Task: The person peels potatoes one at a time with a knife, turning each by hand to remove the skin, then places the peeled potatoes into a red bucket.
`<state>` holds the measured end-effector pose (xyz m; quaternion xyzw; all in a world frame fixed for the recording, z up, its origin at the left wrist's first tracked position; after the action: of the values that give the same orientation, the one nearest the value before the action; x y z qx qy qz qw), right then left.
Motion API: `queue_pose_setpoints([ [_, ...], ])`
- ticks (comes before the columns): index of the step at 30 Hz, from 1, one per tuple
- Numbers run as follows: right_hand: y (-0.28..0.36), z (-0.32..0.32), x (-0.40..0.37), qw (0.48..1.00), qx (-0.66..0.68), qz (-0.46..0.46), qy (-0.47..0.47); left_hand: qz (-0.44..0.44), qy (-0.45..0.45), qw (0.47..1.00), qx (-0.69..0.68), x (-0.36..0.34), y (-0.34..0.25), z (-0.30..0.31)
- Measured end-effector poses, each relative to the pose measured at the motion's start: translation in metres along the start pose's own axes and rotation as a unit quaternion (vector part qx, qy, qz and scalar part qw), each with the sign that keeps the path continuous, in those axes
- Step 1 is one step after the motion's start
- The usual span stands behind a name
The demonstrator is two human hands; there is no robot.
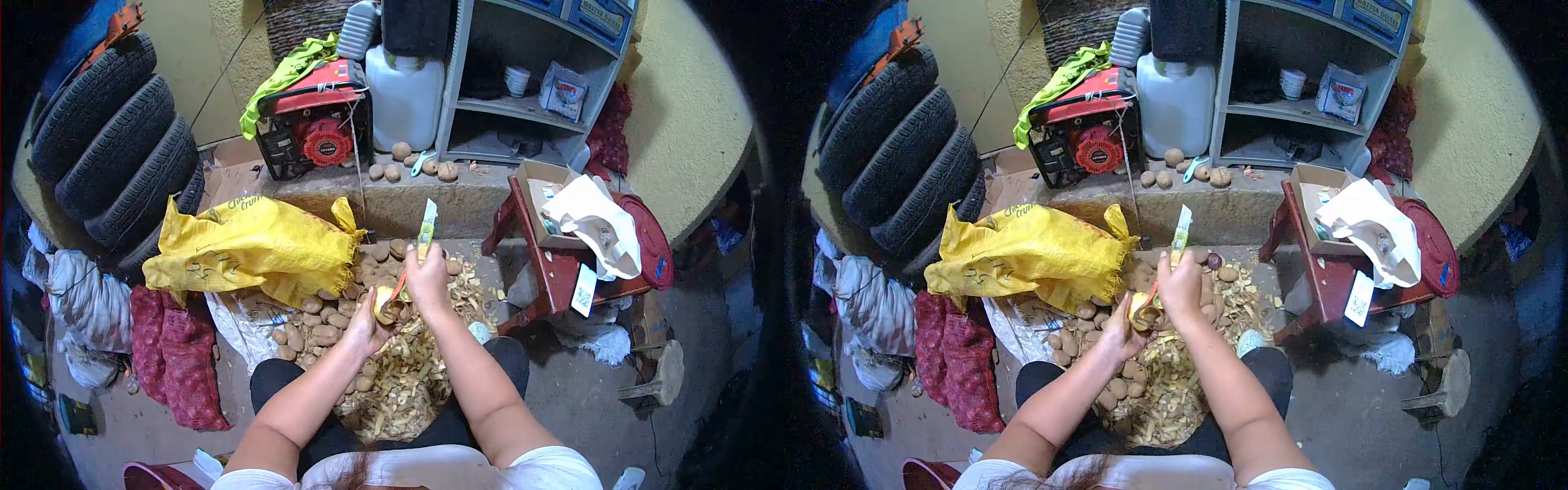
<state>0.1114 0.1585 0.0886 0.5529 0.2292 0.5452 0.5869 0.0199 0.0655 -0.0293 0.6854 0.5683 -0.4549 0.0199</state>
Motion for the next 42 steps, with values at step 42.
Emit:
queue_pose_setpoints([
  [42,-0.024,0.011,0.022,0.994,-0.043,-0.095,0.020,-0.111,0.115,0.962,0.220,-0.021,-0.015,-0.012],
])
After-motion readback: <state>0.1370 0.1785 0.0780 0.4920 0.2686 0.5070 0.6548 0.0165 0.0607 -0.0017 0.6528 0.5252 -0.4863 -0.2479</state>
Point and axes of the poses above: each hand's wrist, its own x-axis towards the middle knuckle, its own z-axis out of the back of the hand, y = z × x, the point moved 10 cm from there along x, towards the middle knuckle, and after that the axes turned 15 degrees about -y, right-handed, at the moved point
